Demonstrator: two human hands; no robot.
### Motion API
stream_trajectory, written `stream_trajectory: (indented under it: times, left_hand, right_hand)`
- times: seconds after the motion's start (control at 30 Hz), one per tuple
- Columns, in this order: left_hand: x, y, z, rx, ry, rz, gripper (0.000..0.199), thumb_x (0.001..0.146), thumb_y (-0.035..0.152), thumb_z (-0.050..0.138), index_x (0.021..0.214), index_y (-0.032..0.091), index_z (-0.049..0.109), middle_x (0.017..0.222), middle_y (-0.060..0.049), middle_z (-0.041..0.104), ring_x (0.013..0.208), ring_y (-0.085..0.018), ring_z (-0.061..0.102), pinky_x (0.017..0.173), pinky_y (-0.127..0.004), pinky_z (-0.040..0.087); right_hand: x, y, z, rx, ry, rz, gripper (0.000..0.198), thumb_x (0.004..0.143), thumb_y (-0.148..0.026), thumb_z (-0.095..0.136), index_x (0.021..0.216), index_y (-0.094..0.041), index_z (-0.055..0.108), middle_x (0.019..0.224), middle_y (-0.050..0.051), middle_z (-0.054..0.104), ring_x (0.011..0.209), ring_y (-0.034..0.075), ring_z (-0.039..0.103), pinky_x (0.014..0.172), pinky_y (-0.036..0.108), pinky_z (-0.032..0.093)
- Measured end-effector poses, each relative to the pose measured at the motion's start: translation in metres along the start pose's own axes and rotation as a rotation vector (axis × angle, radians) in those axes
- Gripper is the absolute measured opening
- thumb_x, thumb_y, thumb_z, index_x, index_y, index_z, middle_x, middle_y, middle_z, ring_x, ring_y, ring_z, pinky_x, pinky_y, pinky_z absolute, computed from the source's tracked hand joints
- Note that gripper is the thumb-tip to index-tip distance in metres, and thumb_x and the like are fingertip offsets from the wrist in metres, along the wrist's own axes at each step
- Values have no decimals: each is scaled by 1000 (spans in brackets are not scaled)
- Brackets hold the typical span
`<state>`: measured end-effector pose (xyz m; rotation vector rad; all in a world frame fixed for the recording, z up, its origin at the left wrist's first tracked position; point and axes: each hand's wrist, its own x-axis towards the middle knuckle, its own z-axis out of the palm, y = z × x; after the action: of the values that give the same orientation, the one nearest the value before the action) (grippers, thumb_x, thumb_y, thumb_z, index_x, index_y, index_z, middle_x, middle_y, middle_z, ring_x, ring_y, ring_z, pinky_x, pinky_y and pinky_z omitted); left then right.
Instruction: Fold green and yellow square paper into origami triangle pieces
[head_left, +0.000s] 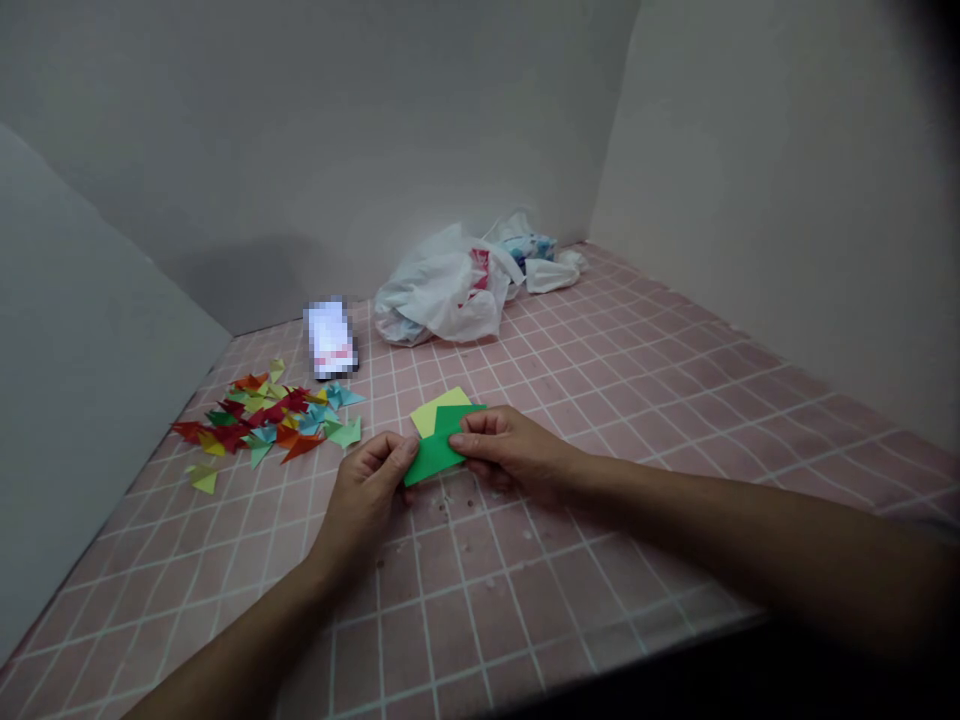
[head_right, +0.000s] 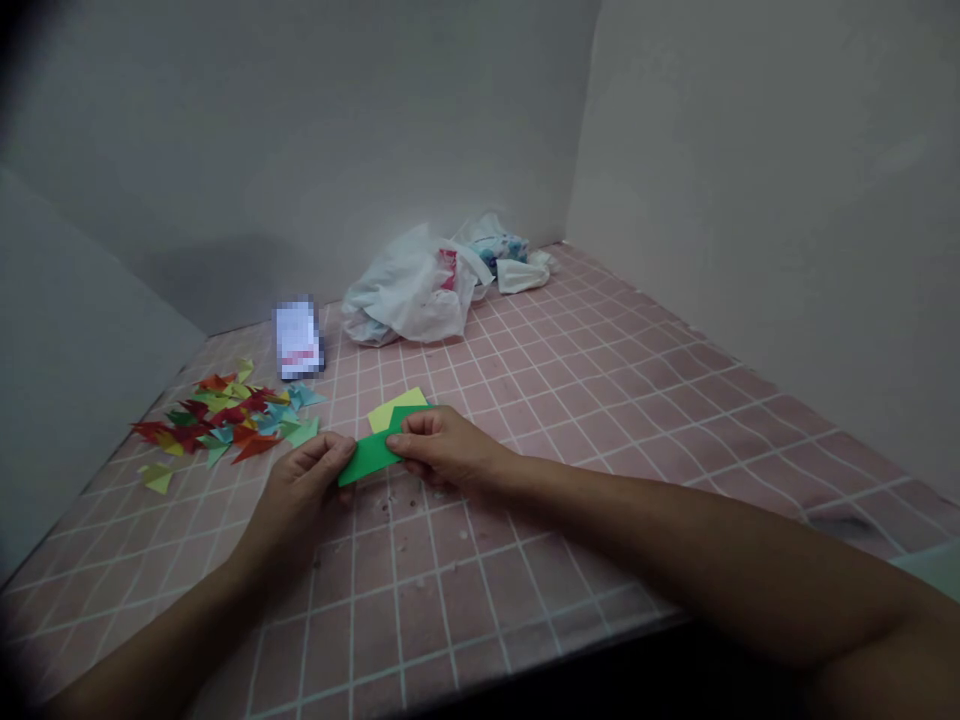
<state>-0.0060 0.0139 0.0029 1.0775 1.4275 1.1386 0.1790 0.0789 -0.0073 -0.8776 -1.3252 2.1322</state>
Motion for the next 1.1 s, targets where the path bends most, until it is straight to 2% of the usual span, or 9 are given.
stream_trajectory:
  times: [0.13, 0.27, 0.47, 0.63, 0.77, 0.93, 1.1]
  left_hand:
    - [1, 0, -1, 19, -9, 5, 36, 83, 47, 69, 67, 19, 53, 52, 6, 49, 45, -8, 39, 44, -20, 27]
    - [0, -3, -2, 75, -86, 40, 35, 85, 46, 67, 67, 19, 54, 52, 6, 48, 46, -8, 39, 45, -20, 28]
    - [-1, -4, -3, 150, -173, 108, 34, 86, 43, 66, 67, 18, 56, 59, 5, 47, 53, -8, 38, 48, -20, 29]
    - [2, 3, -4, 171, -228, 146, 32, 85, 41, 65, 64, 18, 56, 57, 5, 46, 51, -9, 37, 47, -21, 28]
    - [5, 5, -5, 173, -155, 167, 30, 83, 40, 67, 65, 17, 59, 57, 4, 49, 52, -9, 42, 48, -21, 32]
    - [5, 4, -6, 134, -61, 151, 30, 83, 40, 65, 65, 17, 59, 55, 3, 54, 51, -11, 49, 51, -22, 38]
    - [6, 2, -10, 111, 25, 235, 27, 85, 39, 66, 70, 18, 60, 59, 3, 56, 55, -11, 51, 54, -22, 41]
  right_hand:
    - [-1, 0, 0, -30, 1, -35, 35, 85, -44, 69, 72, -19, 49, 51, -7, 47, 38, 4, 36, 37, 19, 20]
    - [2, 5, -2, -73, -22, -84, 36, 81, -47, 73, 75, -18, 54, 54, -7, 48, 41, 5, 41, 38, 19, 25]
    - [3, 5, 1, -135, -46, -110, 33, 75, -41, 78, 71, -16, 57, 57, -7, 47, 47, 4, 39, 41, 18, 27]
    - [0, -3, 4, -224, -54, -86, 25, 82, -32, 70, 69, -17, 54, 51, -8, 47, 41, 5, 41, 38, 18, 30]
    - [-3, -8, 5, -269, -27, -82, 17, 88, -21, 60, 72, -17, 55, 49, -8, 50, 37, 6, 46, 35, 17, 33]
    - [-4, -6, 8, -228, 75, -131, 18, 91, -21, 57, 73, -18, 54, 49, -7, 52, 36, 6, 48, 35, 15, 34]
    - [-3, -6, 9, -206, 88, -127, 18, 91, -18, 56, 73, -18, 53, 47, -8, 52, 33, 5, 44, 33, 15, 30]
